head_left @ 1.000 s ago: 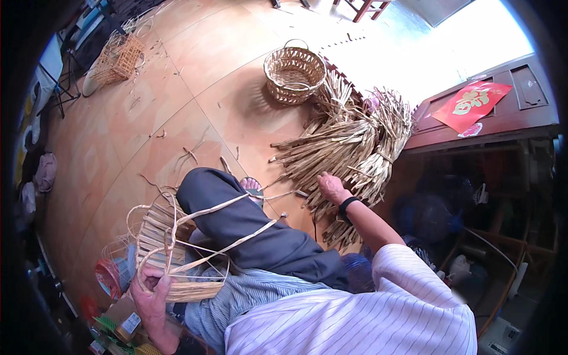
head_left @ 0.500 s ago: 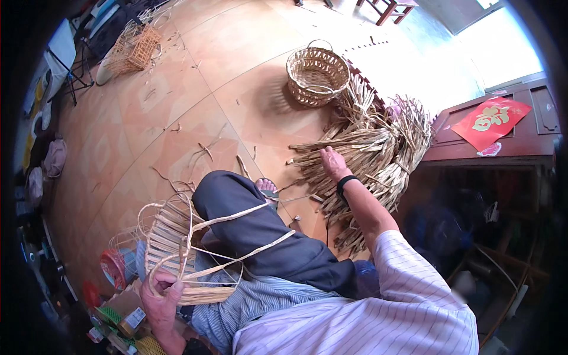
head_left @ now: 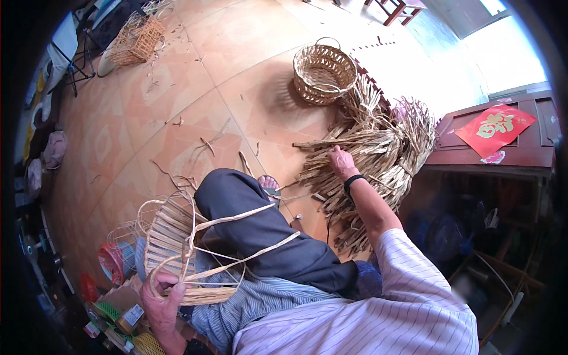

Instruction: Manually weaving a basket using dried plant fibers.

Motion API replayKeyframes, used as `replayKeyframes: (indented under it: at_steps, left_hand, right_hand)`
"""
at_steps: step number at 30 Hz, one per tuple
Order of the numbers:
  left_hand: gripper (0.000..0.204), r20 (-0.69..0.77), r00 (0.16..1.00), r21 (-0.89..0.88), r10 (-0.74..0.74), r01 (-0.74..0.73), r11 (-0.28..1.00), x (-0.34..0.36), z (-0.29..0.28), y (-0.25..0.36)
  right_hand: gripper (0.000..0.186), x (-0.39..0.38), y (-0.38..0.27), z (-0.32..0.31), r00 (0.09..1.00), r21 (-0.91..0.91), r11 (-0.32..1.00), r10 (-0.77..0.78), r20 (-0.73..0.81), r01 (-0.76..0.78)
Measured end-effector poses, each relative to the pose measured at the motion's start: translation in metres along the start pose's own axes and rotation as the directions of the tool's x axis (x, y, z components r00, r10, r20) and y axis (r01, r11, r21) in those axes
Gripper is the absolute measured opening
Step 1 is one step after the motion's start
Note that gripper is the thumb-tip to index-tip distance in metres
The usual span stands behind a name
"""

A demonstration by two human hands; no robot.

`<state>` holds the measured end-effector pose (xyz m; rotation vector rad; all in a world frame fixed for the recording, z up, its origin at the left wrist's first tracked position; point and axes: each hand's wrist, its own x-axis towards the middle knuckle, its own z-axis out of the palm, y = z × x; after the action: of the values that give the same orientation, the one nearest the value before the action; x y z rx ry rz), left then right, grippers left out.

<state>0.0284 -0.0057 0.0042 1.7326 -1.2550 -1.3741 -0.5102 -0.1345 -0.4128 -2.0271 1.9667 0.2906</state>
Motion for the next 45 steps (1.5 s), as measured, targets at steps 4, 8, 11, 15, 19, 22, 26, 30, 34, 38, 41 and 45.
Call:
replayKeyframes:
  at_steps: [4, 8, 11, 15, 19, 22, 26, 30, 34, 38, 41, 45]
  left_hand:
    - [0.024, -0.022, 0.999, -0.002, 0.027, -0.027, 1.000, 0.001, 0.003, 0.003]
    - [0.025, -0.018, 1.000, 0.003, 0.014, -0.014, 1.000, 0.000, -0.004, -0.006]
    - [0.024, 0.014, 0.999, 0.029, 0.045, -0.046, 0.999, 0.001, -0.012, -0.016]
    - [0.026, 0.002, 0.996, 0.037, 0.090, -0.090, 0.995, 0.002, -0.006, -0.015]
    - [0.027, -0.046, 0.995, 0.023, 0.090, -0.089, 0.996, 0.000, -0.001, -0.011]
    - [0.028, -0.047, 0.997, 0.046, 0.067, -0.065, 0.997, -0.002, -0.005, -0.012]
    - [0.028, 0.001, 0.997, 0.043, 0.076, -0.076, 0.996, 0.003, -0.005, -0.011]
    - [0.025, -0.027, 0.999, 0.021, 0.033, -0.032, 0.999, 0.000, -0.005, -0.009]
    - [0.024, -0.006, 0.999, 0.017, 0.043, -0.043, 0.999, 0.002, -0.004, -0.007]
    - [0.028, -0.033, 0.999, 0.034, 0.015, -0.013, 0.999, 0.002, 0.001, 0.001]
    - [0.025, 0.005, 0.999, 0.027, 0.052, -0.052, 0.998, 0.002, -0.005, -0.005]
    - [0.026, 0.017, 0.997, -0.007, 0.073, -0.073, 0.997, 0.004, -0.004, -0.007]
  right_hand:
    - [0.017, -0.014, 0.004, -0.009, 0.991, -0.130, 0.983, -0.132, -0.016, 0.129]
    - [0.016, -0.024, -0.008, -0.008, 0.974, -0.134, 0.973, -0.200, -0.109, 0.185]
    - [0.018, -0.033, -0.021, -0.012, 0.969, -0.133, 0.974, -0.200, -0.147, 0.181]
    - [0.015, -0.043, -0.030, -0.014, 0.972, -0.090, 0.981, -0.184, -0.149, 0.172]
    - [0.016, -0.045, -0.041, -0.014, 0.965, 0.098, 0.977, -0.167, -0.205, 0.189]
    - [0.013, -0.039, -0.041, -0.015, 0.974, 0.305, 0.947, -0.026, -0.226, 0.096]
    - [0.012, -0.012, -0.002, -0.017, 0.957, 0.326, 0.945, 0.070, -0.280, 0.026]
    - [0.011, 0.005, -0.003, -0.026, 0.983, 0.278, 0.959, -0.004, -0.185, 0.056]
    - [0.015, 0.000, 0.010, -0.012, 0.988, 0.073, 0.986, -0.153, 0.019, 0.151]
    - [0.020, -0.013, 0.000, -0.007, 0.969, -0.082, 0.966, -0.242, 0.043, 0.245]
    - [0.014, -0.020, -0.005, -0.011, 0.980, 0.015, 0.981, -0.190, -0.054, 0.192]
    - [0.009, -0.023, -0.021, -0.012, 0.978, 0.163, 0.965, -0.197, -0.065, 0.205]
